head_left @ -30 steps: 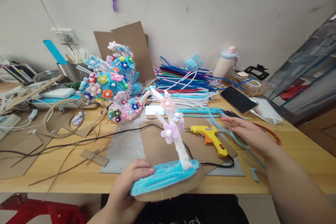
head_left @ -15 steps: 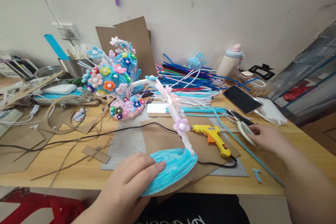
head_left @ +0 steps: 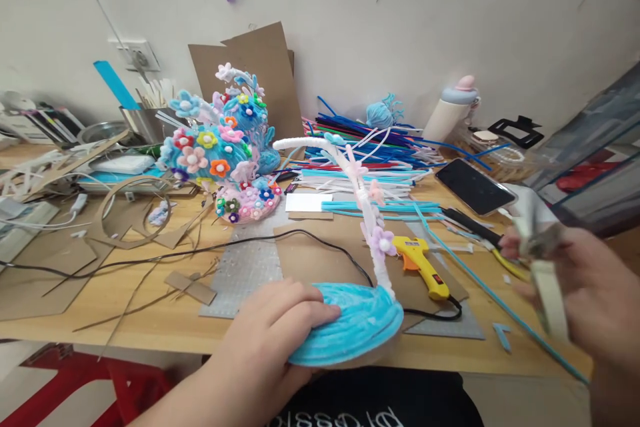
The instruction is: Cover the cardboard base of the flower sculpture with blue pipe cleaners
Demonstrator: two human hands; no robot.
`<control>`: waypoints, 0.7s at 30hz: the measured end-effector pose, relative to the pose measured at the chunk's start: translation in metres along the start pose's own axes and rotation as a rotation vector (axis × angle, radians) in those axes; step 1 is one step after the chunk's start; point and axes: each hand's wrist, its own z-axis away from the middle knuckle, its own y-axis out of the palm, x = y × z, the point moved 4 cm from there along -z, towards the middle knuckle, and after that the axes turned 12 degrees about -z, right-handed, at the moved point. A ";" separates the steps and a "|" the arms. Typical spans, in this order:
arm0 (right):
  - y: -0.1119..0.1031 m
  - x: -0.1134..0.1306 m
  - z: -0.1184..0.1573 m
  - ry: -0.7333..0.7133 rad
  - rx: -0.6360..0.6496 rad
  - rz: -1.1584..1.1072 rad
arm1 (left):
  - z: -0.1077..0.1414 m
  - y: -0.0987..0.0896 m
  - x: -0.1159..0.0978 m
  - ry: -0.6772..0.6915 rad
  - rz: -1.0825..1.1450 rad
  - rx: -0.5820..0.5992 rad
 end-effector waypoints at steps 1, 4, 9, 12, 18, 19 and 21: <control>0.004 0.016 0.008 -0.070 0.106 0.005 | -0.001 0.001 -0.001 0.014 0.017 -0.010; 0.018 0.063 0.035 -0.563 0.439 0.204 | -0.004 0.003 -0.003 0.055 0.049 -0.023; 0.026 0.092 0.058 -0.758 0.475 0.359 | -0.008 0.004 -0.005 0.054 0.054 0.016; 0.031 0.101 0.064 -0.805 0.513 0.378 | -0.009 0.003 -0.004 0.046 0.034 0.015; 0.033 0.109 0.064 -0.824 0.506 0.360 | -0.011 0.003 -0.004 0.039 0.034 0.025; 0.032 0.109 0.064 -0.817 0.509 0.363 | -0.011 0.003 -0.004 0.037 0.036 0.029; 0.032 0.109 0.063 -0.818 0.513 0.363 | -0.012 0.002 -0.004 0.039 0.035 0.028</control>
